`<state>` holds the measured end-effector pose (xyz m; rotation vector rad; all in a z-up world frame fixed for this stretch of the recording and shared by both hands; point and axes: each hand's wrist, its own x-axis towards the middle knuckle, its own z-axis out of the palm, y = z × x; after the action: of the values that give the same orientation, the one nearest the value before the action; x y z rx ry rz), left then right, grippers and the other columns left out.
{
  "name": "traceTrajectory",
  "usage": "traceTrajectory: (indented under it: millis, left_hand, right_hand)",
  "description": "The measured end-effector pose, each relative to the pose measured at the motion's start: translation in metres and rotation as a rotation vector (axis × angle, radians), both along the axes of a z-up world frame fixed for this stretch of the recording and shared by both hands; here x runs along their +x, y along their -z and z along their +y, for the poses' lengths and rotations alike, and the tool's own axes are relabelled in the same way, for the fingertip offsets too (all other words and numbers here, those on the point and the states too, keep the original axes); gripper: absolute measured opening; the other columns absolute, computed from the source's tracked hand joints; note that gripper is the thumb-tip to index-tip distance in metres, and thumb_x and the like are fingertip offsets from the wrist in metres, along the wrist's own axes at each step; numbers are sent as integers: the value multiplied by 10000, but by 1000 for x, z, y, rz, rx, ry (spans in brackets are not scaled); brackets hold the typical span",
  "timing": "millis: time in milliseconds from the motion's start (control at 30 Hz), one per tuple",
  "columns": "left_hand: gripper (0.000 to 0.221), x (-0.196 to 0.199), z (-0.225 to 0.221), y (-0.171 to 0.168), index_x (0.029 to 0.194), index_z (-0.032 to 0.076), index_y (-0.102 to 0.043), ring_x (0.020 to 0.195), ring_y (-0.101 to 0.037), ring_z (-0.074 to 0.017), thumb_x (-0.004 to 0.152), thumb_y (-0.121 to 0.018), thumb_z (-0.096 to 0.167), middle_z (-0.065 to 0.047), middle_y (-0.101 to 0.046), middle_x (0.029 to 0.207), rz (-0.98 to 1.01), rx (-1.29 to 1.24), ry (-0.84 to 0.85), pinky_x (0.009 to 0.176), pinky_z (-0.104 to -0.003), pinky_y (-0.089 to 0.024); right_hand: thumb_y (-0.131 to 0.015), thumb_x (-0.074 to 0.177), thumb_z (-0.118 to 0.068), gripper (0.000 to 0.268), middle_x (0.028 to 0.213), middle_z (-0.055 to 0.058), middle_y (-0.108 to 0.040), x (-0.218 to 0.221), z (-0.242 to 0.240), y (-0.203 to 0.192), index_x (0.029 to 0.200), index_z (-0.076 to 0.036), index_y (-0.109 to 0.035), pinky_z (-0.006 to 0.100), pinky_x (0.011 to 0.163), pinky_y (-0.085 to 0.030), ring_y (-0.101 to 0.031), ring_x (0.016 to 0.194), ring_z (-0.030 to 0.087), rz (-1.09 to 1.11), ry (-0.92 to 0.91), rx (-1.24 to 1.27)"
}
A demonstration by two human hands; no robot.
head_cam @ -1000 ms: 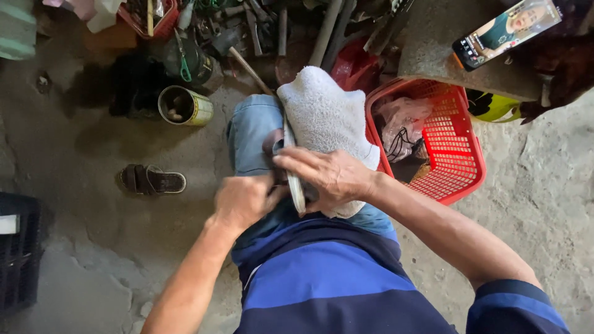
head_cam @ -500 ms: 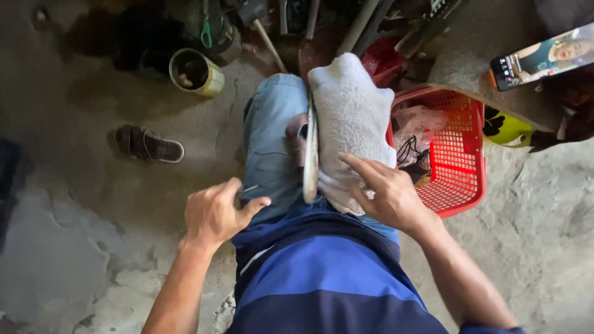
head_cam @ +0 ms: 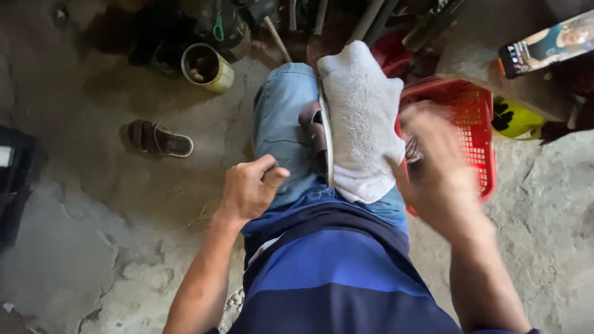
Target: Repairing a brown leather sandal by hand-sewing the strap using a cobbler's hook and thread.
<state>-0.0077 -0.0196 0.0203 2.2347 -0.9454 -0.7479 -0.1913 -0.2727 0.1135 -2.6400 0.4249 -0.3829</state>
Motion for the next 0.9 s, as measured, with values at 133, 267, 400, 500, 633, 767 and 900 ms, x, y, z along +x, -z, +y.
traceTrajectory:
  millis: [133, 267, 400, 500, 633, 767, 900]
  left_hand:
    - [920, -16, -8, 6, 783, 49, -690, 458, -434, -82, 969, -100, 729, -64, -548, 534, 800, -334, -145, 456, -197, -316]
    - [648, -27, -8, -2, 795, 124, -582, 474, -402, -76, 1057, -207, 585, 1, -500, 584, 618, -434, -336, 447, -255, -297]
    - [353, -27, 2, 9, 846, 128, -753, 512, -537, -155, 964, -580, 412, -68, -630, 618, 459, -147, -479, 491, -299, -463]
    - [283, -29, -11, 15, 847, 139, -748, 585, -576, -112, 975, -670, 379, -50, -675, 643, 393, -273, -358, 555, -292, -523]
    - [165, -28, -38, -11, 922, 129, -751, 607, -639, -133, 939, -770, 292, -57, -725, 697, 298, -336, -233, 571, -277, -538]
    - [158, -26, -60, -19, 1065, 74, -737, 593, -641, -192, 960, -733, 192, -106, -741, 848, 197, -403, -199, 553, -330, -537]
    - [175, -39, -72, -19, 1100, 76, -730, 676, -697, -303, 940, -719, 148, -132, -711, 911, 163, -370, -153, 578, -387, -567]
  right_hand:
    - [-599, 1041, -90, 271, 1380, 213, -553, 24, 39, -41, 1286, -2, -523, 496, 1172, -411, -541, 1337, 397, -235, -14, 381]
    - [-703, 791, -134, 489, 1326, 209, -583, 55, 68, 0, 1251, -46, -567, 521, 1029, -450, -541, 1237, 425, -48, -249, 190]
    - [-765, 826, -452, 822, 1090, 228, -736, 19, 64, 43, 1518, -126, -466, 514, 774, -574, -745, 925, 412, 188, 202, 105]
    - [-480, 991, -537, 348, 644, 89, -714, -14, 40, 117, 1172, -252, -565, 513, 715, -563, -749, 707, 376, 444, 254, 176]
    - [-445, 998, -524, 294, 631, 57, -702, -21, 13, 129, 1185, -324, -553, 522, 739, -551, -745, 776, 379, 404, 334, 330]
    - [-476, 1030, -399, 254, 676, 165, -680, -11, -6, 100, 1201, -251, -592, 549, 717, -526, -710, 783, 447, 245, 316, 486]
    - [-472, 1028, -385, 279, 589, 133, -649, -2, -17, 89, 1212, -242, -628, 542, 684, -515, -713, 679, 375, 247, 330, 616]
